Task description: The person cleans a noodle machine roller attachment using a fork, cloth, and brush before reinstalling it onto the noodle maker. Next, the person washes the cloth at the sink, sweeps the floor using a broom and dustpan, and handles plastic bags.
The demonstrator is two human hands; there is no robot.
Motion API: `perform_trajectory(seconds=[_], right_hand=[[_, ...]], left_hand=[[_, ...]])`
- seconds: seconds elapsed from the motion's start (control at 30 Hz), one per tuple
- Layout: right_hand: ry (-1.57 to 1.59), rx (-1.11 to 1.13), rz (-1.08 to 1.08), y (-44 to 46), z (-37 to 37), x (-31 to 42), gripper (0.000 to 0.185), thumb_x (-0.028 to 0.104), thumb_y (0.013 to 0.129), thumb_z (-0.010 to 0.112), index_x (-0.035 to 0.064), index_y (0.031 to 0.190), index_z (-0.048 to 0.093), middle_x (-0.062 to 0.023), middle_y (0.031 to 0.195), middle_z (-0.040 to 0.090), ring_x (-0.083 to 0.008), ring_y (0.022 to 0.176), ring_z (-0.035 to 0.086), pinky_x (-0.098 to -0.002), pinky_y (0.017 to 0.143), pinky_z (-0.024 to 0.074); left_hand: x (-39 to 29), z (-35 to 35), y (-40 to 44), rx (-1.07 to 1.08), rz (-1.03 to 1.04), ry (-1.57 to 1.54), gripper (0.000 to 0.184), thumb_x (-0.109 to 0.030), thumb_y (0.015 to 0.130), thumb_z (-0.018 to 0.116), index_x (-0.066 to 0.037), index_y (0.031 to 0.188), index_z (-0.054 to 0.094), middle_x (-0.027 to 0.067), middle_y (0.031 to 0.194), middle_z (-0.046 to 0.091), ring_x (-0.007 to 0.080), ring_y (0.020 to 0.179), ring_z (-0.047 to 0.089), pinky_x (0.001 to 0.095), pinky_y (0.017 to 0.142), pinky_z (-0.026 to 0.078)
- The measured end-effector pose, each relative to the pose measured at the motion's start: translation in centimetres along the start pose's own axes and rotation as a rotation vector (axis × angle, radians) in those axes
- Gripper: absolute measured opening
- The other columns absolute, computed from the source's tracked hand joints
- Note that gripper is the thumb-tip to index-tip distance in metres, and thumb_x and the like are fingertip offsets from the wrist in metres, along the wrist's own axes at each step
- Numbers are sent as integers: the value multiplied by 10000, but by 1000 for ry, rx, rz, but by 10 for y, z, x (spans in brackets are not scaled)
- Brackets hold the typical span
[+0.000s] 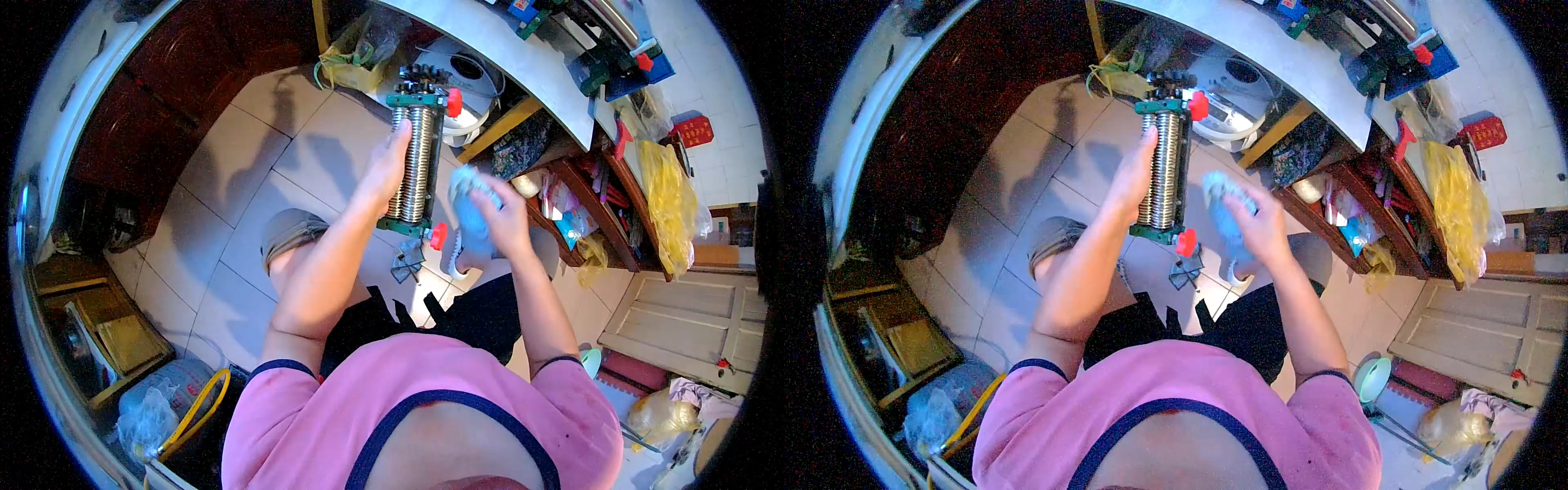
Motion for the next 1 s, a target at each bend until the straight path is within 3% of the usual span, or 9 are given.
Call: perform_trajectory(seconds=[0.2,0.33,0.43,0.53,0.57,0.7,0.8,0.97,1.0], right_hand=[[-248,-174,-406,22,10,50,246,131,765,617,-3,971,608,-146,859,594,-259,787,589,-305,721,450],[-368,103,-258,4,18,29,226,178,740,643,32,912,637,-127,847,601,-286,780,594,-319,722,460],[-357,-39,-209,2,-4,19,262,153,766,638,-3,975,611,-105,861,608,-178,784,587,-278,714,452],[-208,-244,-140,20,-20,-1,276,199,778,621,9,978,609,-128,883,616,-238,805,605,-309,729,459],[-35,-158,29,27,-8,-18,287,211,840,544,-11,1018,582,-136,924,615,-219,863,584,-306,796,431],[225,133,-49,30,44,-14,336,192,931,335,-20,1089,542,-79,1063,564,-140,997,493,-260,897,347],[464,152,38,25,49,-13,322,187,925,352,-19,1083,542,-75,1067,558,-151,987,499,-265,889,356],[237,97,3,23,35,-17,282,166,907,407,-18,1058,559,-71,1027,558,-160,957,503,-271,877,368],[-96,-61,-191,19,19,4,242,160,874,465,-12,993,586,-95,970,559,-196,932,515,-297,845,390]], left_hand=[[-10,4,-9,-120,218,411,538,-522,842,481,5,923,559,97,766,609,168,676,581,309,634,458],[-20,4,-19,-202,194,574,568,-545,798,529,5,938,554,147,773,613,245,721,607,338,673,460],[5,-3,-4,-155,168,517,571,-548,786,549,5,930,549,125,754,607,219,679,600,337,639,462],[9,11,-7,-38,83,336,508,-500,829,522,-11,968,537,74,755,592,151,631,574,288,572,464],[16,20,-9,48,16,146,460,-462,864,499,-25,1003,529,40,761,579,103,605,551,252,531,464],[32,43,-17,184,-167,-205,439,-476,863,483,-46,941,517,32,693,570,110,524,559,251,461,479],[29,43,-19,182,-142,-159,437,-474,865,479,-43,924,518,38,670,567,117,499,554,253,443,473],[29,41,-19,155,-127,-104,423,-461,872,473,-41,896,519,48,660,570,125,495,560,258,439,473],[33,42,-18,164,-143,-121,427,-461,874,471,-37,899,516,51,664,574,127,500,562,260,445,475]])
Point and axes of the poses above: each hand's wrist, its own y-axis towards the middle knuckle, its own z-axis out of the palm, x = y × z, the point moved 9 cm from there along y, towards the middle knuckle
